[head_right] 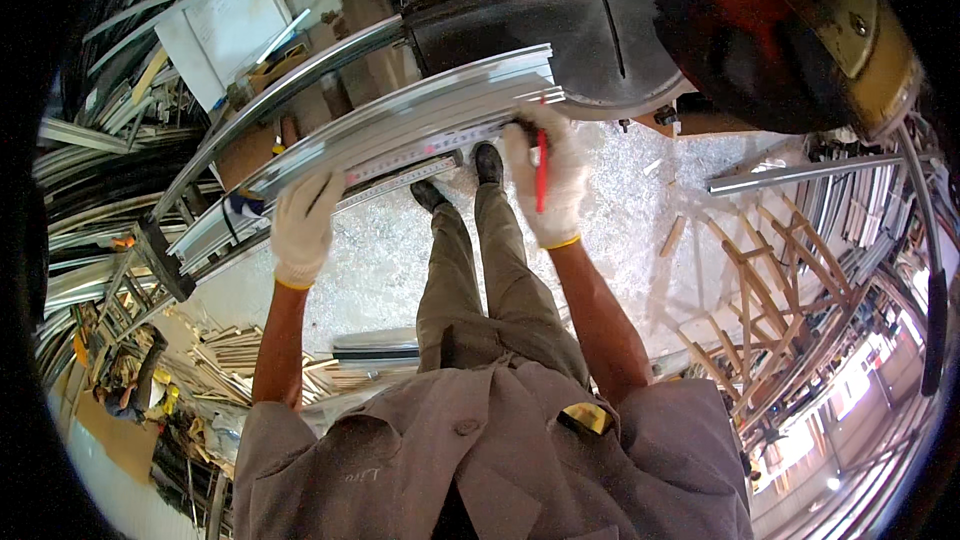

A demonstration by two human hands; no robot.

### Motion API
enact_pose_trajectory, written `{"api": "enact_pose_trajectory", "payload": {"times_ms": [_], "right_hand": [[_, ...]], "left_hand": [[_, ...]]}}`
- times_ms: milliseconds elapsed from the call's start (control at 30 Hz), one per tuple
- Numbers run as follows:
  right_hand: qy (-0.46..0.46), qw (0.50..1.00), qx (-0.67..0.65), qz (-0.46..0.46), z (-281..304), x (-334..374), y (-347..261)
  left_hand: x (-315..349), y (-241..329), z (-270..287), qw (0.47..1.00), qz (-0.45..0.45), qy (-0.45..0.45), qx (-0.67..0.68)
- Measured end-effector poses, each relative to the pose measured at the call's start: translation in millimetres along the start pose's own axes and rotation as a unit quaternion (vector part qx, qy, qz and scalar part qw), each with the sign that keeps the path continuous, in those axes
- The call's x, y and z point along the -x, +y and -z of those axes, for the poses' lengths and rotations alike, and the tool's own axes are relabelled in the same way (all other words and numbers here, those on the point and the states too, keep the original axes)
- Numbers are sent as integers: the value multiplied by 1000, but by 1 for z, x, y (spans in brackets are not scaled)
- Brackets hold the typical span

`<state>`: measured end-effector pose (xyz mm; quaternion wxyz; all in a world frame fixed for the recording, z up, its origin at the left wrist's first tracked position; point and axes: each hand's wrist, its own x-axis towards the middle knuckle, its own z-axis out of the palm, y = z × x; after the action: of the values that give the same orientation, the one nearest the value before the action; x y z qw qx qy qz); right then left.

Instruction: The person carries a long metal profile to a workbench, measures it with a tape measure, marks it with a red marker, and cuts it using a miter saw. The person wears gloves and uses a tape measure, marker, and miter saw during the task.

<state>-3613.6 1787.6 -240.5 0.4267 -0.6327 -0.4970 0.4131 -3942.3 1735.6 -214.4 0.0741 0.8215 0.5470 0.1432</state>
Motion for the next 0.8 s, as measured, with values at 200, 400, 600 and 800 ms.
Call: {"api": "enact_pose_trajectory", "payload": {"times_ms": [200, 400, 600, 800], "right_hand": [[-1, 1000, 0, 1, -57, 32, -9], [38, 995, -34, -85, -66, 23, -26], [-10, 998, 17, -56, -49, 19, -52], [-19, 993, -82, -77, -73, 27, -71]], "left_hand": [[29, -47, 47, 998, -46, -34, -31], [14, -55, 65, 997, -54, -54, -23], [21, -53, 69, 998, -21, -13, -52], [18, -82, 123, 997, -8, 37, -66]]}}
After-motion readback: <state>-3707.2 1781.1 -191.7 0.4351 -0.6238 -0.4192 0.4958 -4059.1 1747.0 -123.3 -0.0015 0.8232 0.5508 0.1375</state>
